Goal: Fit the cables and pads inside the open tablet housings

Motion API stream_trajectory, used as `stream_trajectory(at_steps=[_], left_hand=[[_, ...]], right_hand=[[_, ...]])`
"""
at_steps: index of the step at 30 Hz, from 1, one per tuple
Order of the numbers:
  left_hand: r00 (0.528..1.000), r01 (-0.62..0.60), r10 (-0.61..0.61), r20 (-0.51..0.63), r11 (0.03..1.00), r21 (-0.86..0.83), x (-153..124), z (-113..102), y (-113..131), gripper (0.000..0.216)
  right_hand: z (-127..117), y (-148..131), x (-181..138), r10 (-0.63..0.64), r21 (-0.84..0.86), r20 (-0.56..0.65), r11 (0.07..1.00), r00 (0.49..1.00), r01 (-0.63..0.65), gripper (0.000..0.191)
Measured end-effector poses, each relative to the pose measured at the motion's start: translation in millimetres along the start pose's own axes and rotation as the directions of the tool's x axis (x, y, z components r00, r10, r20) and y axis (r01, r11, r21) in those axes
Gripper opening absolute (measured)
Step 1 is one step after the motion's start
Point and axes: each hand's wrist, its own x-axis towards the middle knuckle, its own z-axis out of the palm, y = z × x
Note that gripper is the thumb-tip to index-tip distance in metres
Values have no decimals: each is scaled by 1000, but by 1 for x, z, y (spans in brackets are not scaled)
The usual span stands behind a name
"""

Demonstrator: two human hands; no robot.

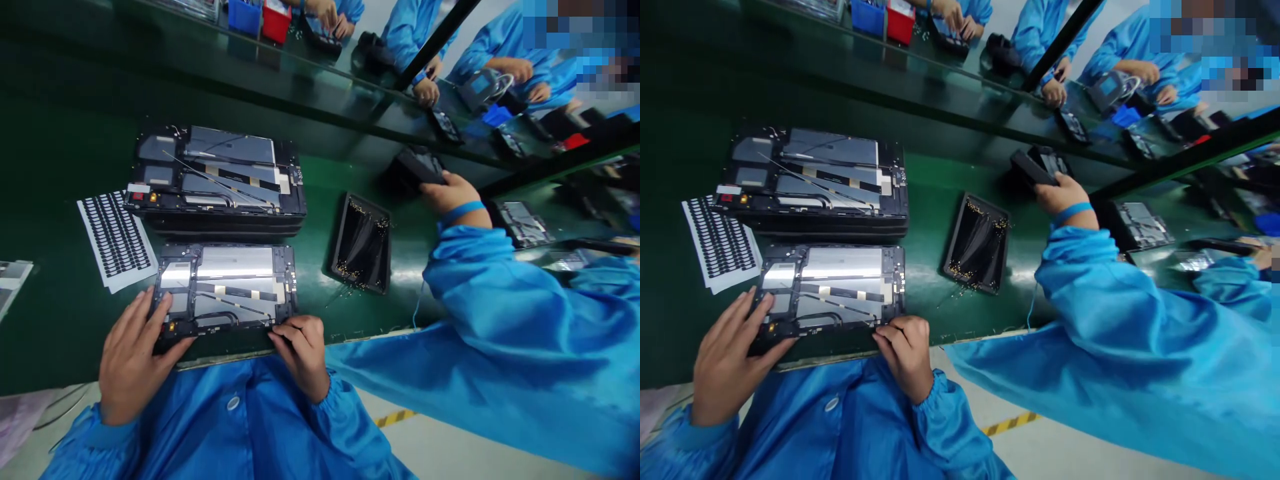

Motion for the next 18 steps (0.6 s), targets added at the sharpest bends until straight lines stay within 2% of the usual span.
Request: stream_trajectory(at_steps=[12, 18], left_hand=[[1000, -22, 22, -8, 1000, 1, 1, 0, 0, 82], [1000, -24, 25, 9, 1000, -10, 1, 1, 0, 86]], right_hand=[[-6, -5, 12, 81, -15, 102, 997, 992, -80, 5], [-10, -6, 14, 74, -61, 152, 996, 986, -65, 6]])
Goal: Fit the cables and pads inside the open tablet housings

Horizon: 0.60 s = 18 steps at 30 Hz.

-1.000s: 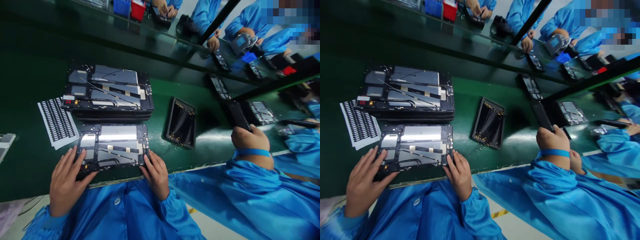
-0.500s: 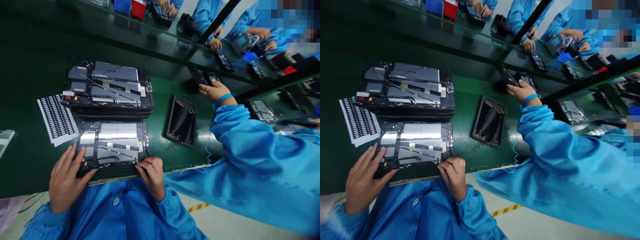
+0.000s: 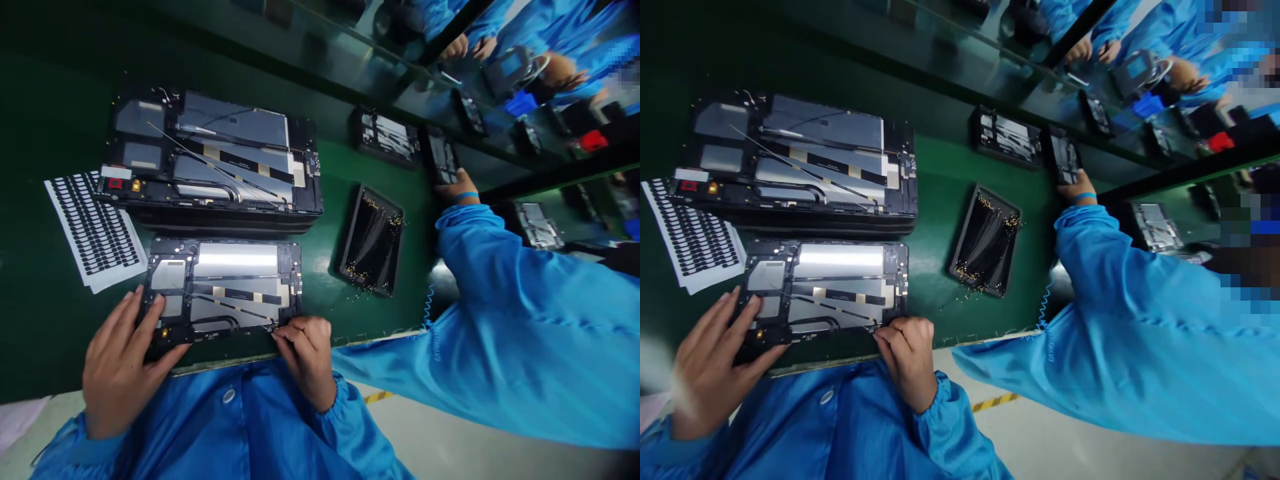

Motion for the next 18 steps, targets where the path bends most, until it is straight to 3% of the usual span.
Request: stream_trajectory(at_steps=[7, 13, 18], left_hand=[[1000, 5, -4, 4, 1000, -9, 2, -2, 1, 85], [1000, 17, -17, 17, 1000, -8, 2, -3, 3, 84], [999, 33, -33, 21, 999, -2, 1, -3, 4, 85]], right_hand=[[-2, -7, 3, 18, -33, 21, 999, 1000, -18, 6], [6, -4, -5, 25, -33, -43, 999, 999, -27, 8], [14, 8, -20, -53, -12, -159, 999, 986, 52, 32]])
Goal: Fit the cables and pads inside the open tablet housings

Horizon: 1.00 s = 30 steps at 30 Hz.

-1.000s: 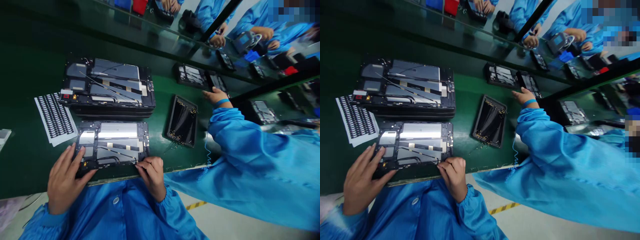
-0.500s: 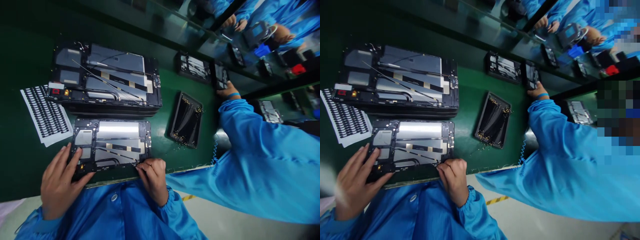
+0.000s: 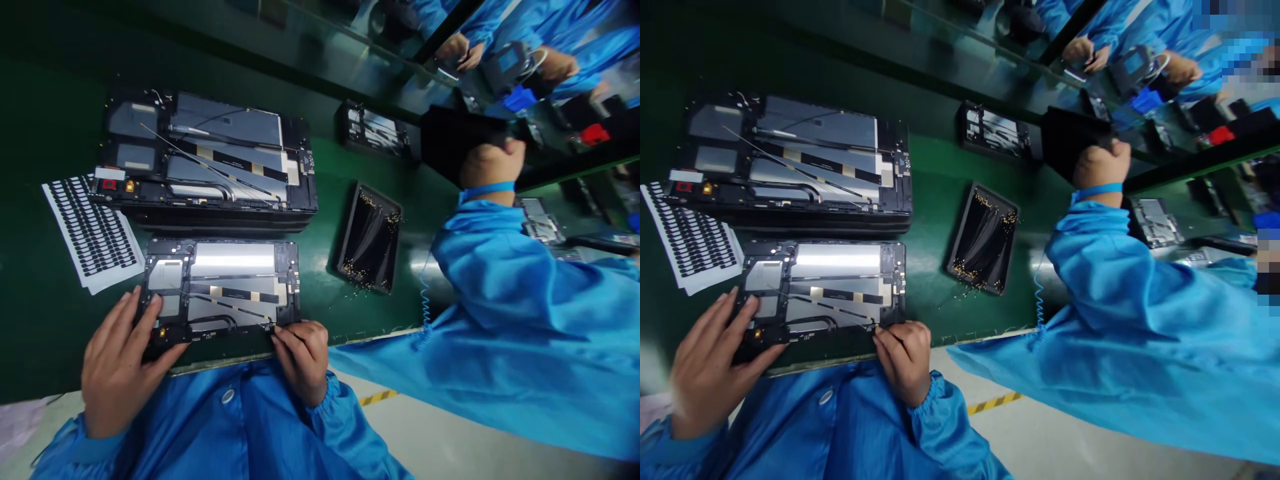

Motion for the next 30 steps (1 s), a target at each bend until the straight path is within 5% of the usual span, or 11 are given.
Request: stream_trajectory(at_steps=[8, 13, 17, 21, 30], left_hand=[[1000, -17, 17, -11, 1000, 11, 2, -1, 1, 84], [999, -18, 19, -33, 1000, 24, 0, 1, -1, 82], [999, -17, 18, -36, 1000, 19, -2, 0, 0, 82], [1000, -8, 8, -25, 1000, 2, 0, 0, 2, 78], [999, -23, 19, -34, 992, -128, -19, -14, -9, 65]], right_hand=[[-2, -4, -2, -120, -119, 19, 985, 993, 121, 47], [-3, 1, -4, 53, 91, -51, 995, 997, -48, 36], [-7, 11, -2, 171, 103, -20, 980, 985, -168, 55], [-6, 16, 4, 88, -5, 99, 996, 991, -88, 70], [-4, 14, -10, -56, -58, 17, 997, 998, 57, 60]])
